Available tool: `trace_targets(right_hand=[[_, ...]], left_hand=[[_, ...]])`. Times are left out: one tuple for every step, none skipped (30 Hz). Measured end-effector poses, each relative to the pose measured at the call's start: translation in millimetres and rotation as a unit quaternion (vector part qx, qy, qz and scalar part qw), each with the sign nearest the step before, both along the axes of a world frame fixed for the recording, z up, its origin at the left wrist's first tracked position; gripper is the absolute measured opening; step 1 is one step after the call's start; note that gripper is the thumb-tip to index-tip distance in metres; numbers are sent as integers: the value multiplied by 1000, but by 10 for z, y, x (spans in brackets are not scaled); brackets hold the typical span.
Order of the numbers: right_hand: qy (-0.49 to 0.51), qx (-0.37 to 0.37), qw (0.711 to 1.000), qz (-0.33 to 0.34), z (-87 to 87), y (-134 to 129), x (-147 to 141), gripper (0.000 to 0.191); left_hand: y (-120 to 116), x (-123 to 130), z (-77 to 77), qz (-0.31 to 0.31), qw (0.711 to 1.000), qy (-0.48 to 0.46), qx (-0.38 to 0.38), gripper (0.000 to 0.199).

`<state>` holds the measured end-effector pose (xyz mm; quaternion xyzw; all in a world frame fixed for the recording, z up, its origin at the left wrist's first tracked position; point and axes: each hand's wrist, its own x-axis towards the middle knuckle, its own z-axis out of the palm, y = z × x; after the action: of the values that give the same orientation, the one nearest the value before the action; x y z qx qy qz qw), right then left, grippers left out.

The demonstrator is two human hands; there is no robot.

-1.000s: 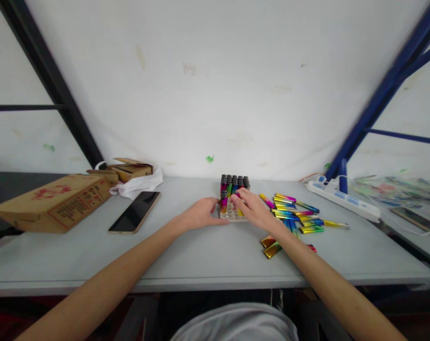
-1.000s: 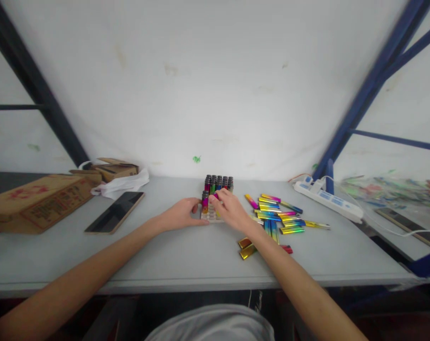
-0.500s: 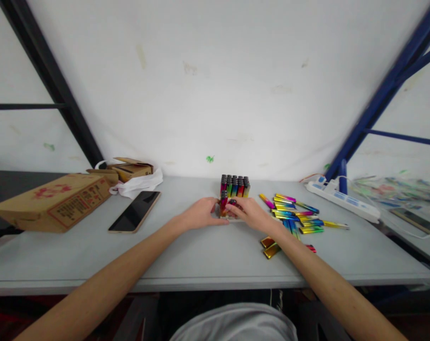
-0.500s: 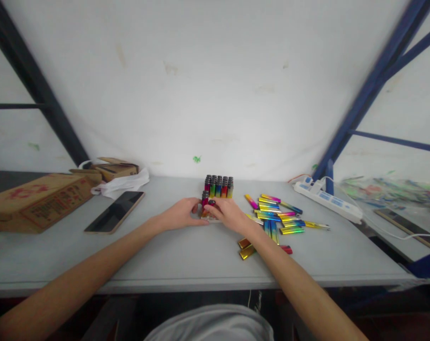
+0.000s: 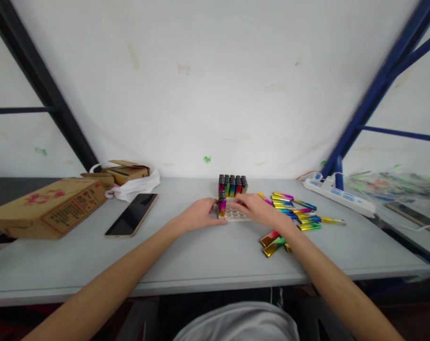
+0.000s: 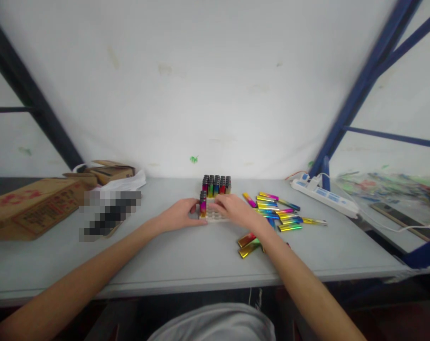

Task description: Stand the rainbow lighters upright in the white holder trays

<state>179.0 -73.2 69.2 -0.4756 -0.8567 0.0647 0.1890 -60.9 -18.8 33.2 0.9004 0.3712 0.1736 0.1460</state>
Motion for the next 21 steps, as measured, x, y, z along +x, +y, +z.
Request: trace_targets(right_hand=[[6, -4, 1000, -10, 74, -15, 146, 36], [2, -17, 1000, -14, 144, -40, 308, 33], [-5, -33, 999, -24, 203, -76, 479, 31], [-17, -48, 998, -37, 245, -124, 651, 29], [-31, -55, 997, -48, 265, -183, 816, 28], [-44, -60, 995, -64, 261, -250, 970, 27], [-55, -66, 993, -78, 232, -319, 1108, 28], [-64, -73, 991, -94, 181, -387, 1227, 27], [-75, -76, 988, -109, 113, -447, 1326, 26], [-88, -78, 986, -115, 35, -496, 1406, 26], [-92, -75, 985, -123, -46, -530, 1467, 28], [-92, -68, 985, -131, -125, -548, 1513, 30], [-91, -59, 985, -134, -195, -550, 1544, 32], [-88, -49, 986, -136, -254, -536, 1563, 33], [-86, -39, 986, -136, -299, -510, 1573, 33], [-87, -33, 987, -134, -331, -476, 1574, 32], [-91, -30, 987, -132, -351, -436, 1569, 31], [-97, -31, 986, -129, -360, -395, 1559, 31], [-107, -33, 986, -126, -362, -357, 1547, 31], [-116, -34, 985, -122, -357, -325, 1534, 31], [-123, -32, 985, -119, -349, -301, 1522, 31]], left_hand=[[1, 0, 0, -2, 1000, -1, 0, 59], [1, 1, 2, -4, 1000, -1, -1, 59], [1, 1, 6, -6, 1000, 0, -1, 60], [-1, 2, 10, -7, 1000, 1, -1, 61], [-4, 3, 15, -7, 1000, 2, 0, 61], [-7, 4, 20, -7, 1000, 3, 0, 61], [-10, 5, 24, -7, 1000, 4, 0, 61], [-13, 6, 26, -6, 1000, 5, -1, 60], [-14, 6, 28, -5, 1000, 6, -2, 60], [-15, 6, 28, -4, 1000, 8, -3, 60], [-15, 6, 26, -3, 1000, 8, -4, 60], [-14, 6, 24, -1, 1000, 8, -4, 60], [-11, 6, 20, 0, 1000, 8, -3, 60], [-7, 5, 16, 2, 1000, 7, -2, 60], [-3, 5, 12, 3, 1000, 7, -2, 60], [0, 4, 8, 5, 1000, 8, -2, 60], [4, 3, 4, 5, 1000, 9, -3, 60], [7, 3, 2, 4, 1000, 10, -3, 60], [8, 2, 0, 1, 1000, 11, -2, 60], [8, 1, 0, -2, 1000, 12, 0, 60], [7, 1, 0, -6, 1000, 13, 2, 60]])
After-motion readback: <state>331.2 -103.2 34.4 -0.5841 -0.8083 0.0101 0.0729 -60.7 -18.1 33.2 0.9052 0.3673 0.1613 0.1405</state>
